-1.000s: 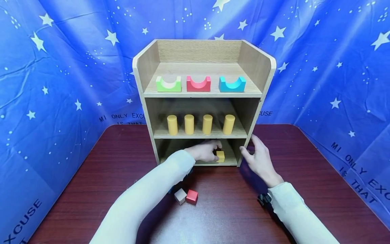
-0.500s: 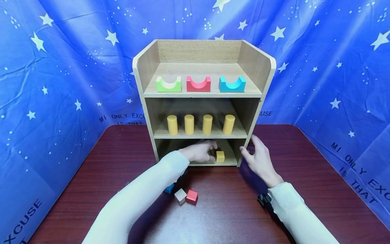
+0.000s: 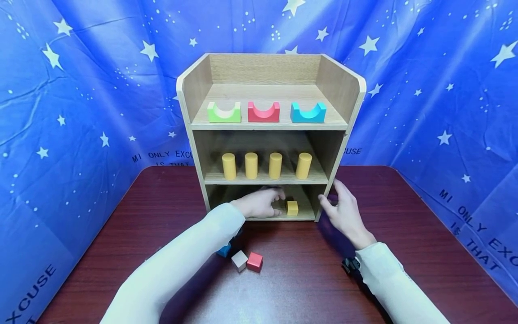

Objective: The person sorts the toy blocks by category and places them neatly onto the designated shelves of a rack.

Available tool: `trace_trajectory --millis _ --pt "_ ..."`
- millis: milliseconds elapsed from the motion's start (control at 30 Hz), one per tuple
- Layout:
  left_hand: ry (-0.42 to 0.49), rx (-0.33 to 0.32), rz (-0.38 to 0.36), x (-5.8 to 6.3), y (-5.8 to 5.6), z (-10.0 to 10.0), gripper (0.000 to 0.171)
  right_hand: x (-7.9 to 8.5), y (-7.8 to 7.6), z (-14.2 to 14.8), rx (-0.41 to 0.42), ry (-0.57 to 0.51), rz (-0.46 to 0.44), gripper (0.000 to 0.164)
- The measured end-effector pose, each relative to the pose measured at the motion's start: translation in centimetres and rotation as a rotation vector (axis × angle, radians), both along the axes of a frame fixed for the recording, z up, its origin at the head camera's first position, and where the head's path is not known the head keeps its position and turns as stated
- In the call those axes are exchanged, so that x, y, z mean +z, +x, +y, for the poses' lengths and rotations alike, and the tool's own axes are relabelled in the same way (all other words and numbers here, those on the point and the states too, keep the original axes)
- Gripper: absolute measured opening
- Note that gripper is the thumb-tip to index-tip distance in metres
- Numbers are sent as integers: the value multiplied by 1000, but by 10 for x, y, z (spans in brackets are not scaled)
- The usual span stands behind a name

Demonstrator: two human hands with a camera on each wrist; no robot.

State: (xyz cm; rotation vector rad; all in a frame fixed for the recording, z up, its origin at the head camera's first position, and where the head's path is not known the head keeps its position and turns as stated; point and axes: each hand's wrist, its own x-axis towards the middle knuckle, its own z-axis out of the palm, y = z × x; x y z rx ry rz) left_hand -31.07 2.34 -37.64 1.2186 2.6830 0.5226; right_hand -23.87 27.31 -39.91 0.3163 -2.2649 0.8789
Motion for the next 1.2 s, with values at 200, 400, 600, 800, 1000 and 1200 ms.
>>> trace_trajectory --millis 200,400,600,800,1000,1200 --pt "19 -15 12 1 1 -6 44 0 0 0 4 -14 -4 47" --pt "22 -36 32 3 4 -12 45 0 0 0 14 -27 -6 46" --pt "10 -35 30 5 8 -16 44 -1 0 0 24 -38 -12 46" --pt "-10 -32 49 7 12 -21 42 -1 -1 0 31 -46 -16 46" --pt "-20 -37 81 6 17 -27 41 -1 -1 0 41 -59 -21 46" --pt "-15 -33 77 3 21 -32 40 -2 -1 -1 40 -56 -24 47"
